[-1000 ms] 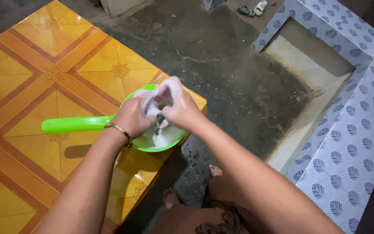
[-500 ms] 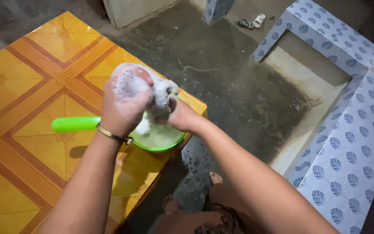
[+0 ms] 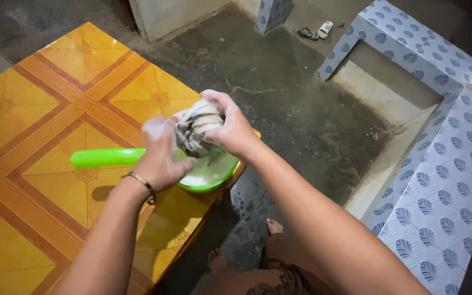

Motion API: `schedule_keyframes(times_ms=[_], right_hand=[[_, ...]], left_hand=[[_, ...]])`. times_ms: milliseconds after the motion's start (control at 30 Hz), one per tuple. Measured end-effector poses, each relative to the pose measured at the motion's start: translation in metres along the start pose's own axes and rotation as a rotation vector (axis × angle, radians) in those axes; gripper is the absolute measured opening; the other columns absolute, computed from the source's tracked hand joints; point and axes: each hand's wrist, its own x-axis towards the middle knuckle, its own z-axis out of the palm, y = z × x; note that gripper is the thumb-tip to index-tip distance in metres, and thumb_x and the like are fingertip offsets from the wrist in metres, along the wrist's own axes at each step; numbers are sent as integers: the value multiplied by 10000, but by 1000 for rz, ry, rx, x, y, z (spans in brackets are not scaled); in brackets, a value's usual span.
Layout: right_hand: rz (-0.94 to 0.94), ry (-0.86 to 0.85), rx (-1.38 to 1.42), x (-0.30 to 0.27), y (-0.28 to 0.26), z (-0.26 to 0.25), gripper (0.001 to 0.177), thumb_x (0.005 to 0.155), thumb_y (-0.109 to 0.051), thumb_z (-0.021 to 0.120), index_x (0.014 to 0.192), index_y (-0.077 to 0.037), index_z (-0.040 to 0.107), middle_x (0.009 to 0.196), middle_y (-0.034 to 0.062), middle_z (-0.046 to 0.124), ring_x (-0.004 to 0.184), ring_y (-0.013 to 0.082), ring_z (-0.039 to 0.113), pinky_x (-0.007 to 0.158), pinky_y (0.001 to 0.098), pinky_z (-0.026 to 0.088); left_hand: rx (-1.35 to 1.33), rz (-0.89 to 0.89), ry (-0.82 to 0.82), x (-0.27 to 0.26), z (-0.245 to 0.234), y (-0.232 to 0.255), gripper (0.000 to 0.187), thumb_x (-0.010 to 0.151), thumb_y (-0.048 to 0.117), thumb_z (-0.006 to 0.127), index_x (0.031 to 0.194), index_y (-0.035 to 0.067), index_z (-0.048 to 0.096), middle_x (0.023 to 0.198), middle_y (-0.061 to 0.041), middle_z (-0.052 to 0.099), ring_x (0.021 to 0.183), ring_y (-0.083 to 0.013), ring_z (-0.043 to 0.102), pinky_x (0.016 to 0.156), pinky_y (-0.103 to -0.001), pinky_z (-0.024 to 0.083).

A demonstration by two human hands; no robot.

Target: The person wipes a patterned tiled surface with a white cloth, then rinses the cloth in a green scoop filled with water and wrings it out. The person continues wiping the same surface after rinsing.

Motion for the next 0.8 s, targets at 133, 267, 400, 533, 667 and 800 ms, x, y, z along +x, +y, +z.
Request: schedule_keyframes(times_ms=[133,267,400,533,667,800], right_hand=[[-21,-52,-25,-1,-3,1,703,666,-12,760,1337,-59,556,1192,60,653,1066,133,652,979,289,547],[7,-106,197,-5,-16,5,604,727,-3,762,1308,-28,600,1191,53,658,1071,141,640,968,312,553],[-46,-79,223,-8,-25,11,499,777,-24,784,1254,-7,639,1181,50,675,1092,123,644,1007,295,539],[28,-46,239,-8,-21,15,442,804,-90,835,1199,7,661,1103,59,683,1009,131,648,941,307,556],[-38,55,120,-11,-15,21,372,824,-134,849,1118,-21,652,1040,41,678,977,123,632,912,298,549],[-482,171,-449,-15,-23,26,415,776,-119,893,1106,-29,657,1090,74,648,1104,184,570,986,329,465]], left_hand=[[-130,16,-22,15,-1,28,1236,571,350,974,1474,-142,287,1405,-366,415,1325,-513,371,1106,-506,297],[-394,-225,-121,24,8,40,1039,548,326,913,1414,6,435,1331,-222,562,1252,-396,552,1067,-445,440],[-365,-229,-68,22,23,27,783,620,282,861,1306,48,563,1282,-229,608,1181,-414,606,989,-454,505],[-336,-283,-102,28,25,28,645,678,303,825,1234,67,601,1221,-199,678,1150,-388,645,960,-455,517],[-286,-355,-113,26,41,18,493,766,309,781,1186,86,653,1151,-192,719,1092,-387,669,898,-462,538],[-334,-261,-128,25,61,5,432,831,271,703,1215,80,653,1155,-189,719,1053,-390,675,866,-467,540]])
